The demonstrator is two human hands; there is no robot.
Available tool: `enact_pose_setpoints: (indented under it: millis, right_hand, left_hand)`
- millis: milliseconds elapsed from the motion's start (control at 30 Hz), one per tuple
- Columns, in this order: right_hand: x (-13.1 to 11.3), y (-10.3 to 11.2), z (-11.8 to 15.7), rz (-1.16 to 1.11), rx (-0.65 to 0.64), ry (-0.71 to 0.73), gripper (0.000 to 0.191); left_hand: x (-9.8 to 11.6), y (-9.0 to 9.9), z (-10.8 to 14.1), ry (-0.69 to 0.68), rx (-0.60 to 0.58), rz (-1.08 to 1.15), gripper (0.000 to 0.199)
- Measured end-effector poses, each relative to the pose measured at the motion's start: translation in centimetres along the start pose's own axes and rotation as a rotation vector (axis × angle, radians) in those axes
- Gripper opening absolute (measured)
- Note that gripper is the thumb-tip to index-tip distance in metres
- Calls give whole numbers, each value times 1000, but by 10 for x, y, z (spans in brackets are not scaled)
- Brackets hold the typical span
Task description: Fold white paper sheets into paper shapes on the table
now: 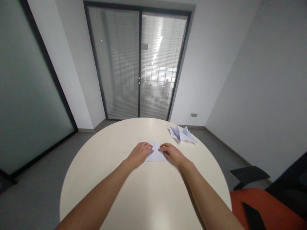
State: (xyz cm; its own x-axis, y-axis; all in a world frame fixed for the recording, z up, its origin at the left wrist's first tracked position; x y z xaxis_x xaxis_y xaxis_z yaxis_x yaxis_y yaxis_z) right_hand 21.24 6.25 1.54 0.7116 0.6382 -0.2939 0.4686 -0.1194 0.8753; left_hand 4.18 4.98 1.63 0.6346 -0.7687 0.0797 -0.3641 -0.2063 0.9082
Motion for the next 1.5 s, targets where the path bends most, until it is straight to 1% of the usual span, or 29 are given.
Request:
enact_pose_setpoints:
  millis: [100,167,300,367,400,500,600,733,800,867,933,1000,1100,1167,1267,1333,1433,1500]
  right_hand:
    - [-3,3,-2,118,-5,-3,34]
    - [-8,3,-4,133,-9,6,35]
    - [-26,-7,-7,-12,-10,64,40]
    - [-36,-19,-6,-63,-74,108,47]
    - [-37,-25,-5,-73,-110,98,51]
    - [-32,-37,-3,-73,-192,-8,60]
    - [-21,-41,-1,-47,-233,-118,71]
    - [-3,-37,4,16,-241,-251,78]
    - [3,-32,7,46,-237,-302,77]
    - [6,-27,9,69,-228,-318,73]
    - [4,-20,8,92,-195,-295,66]
    - [-1,-11,4,125,-135,-244,54]
    - [-8,1,-3,160,-38,-149,38]
    - [-14,4,-6,131,6,-61,32]
    - [-26,1,-6,42,-6,112,35]
    - [-32,-2,-5,3,-35,174,38]
    - [-32,-5,-2,-24,-53,161,38]
    - [-29,-5,-2,-44,-42,131,35]
  left_hand:
    - [0,-7,-1,-6,-46,3,27]
    - [-1,-10,-1,16,-64,9,28]
    - [-2,-11,0,98,-81,25,34]
    - [-1,-10,0,126,-83,33,36]
    - [-1,-9,0,134,-82,39,37]
    - [-3,-8,1,155,-69,53,36]
    - [-4,-7,2,174,-58,37,31]
    - [-3,-6,3,196,-49,24,29]
    - [-3,-4,4,205,-52,35,28]
    - [-1,-2,5,210,-53,45,29]
    - [1,0,6,209,-54,42,33]
    - [3,1,6,209,-56,27,36]
    - [4,3,6,196,-50,18,36]
    - [5,4,6,168,-35,32,33]
    - [5,5,5,120,-28,63,27]
    - [6,6,5,99,-34,73,22]
    - [8,6,4,87,-31,74,19]
    - [9,6,4,98,-21,69,21]
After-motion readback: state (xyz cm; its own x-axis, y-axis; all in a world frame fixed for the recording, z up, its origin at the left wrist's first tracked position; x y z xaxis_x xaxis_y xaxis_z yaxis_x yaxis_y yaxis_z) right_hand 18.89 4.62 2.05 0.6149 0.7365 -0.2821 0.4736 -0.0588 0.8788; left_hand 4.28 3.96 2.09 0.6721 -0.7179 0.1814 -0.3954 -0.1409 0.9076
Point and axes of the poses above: each hand's wrist, its own z-axis away from the middle knuckle, its own y-axis out of the back of the hand, x = y × z, the point moved 7 cm from there along -z, towards the middle knuckle, and after that the axes turned 2 degrees about x, right-handed, at the moved point
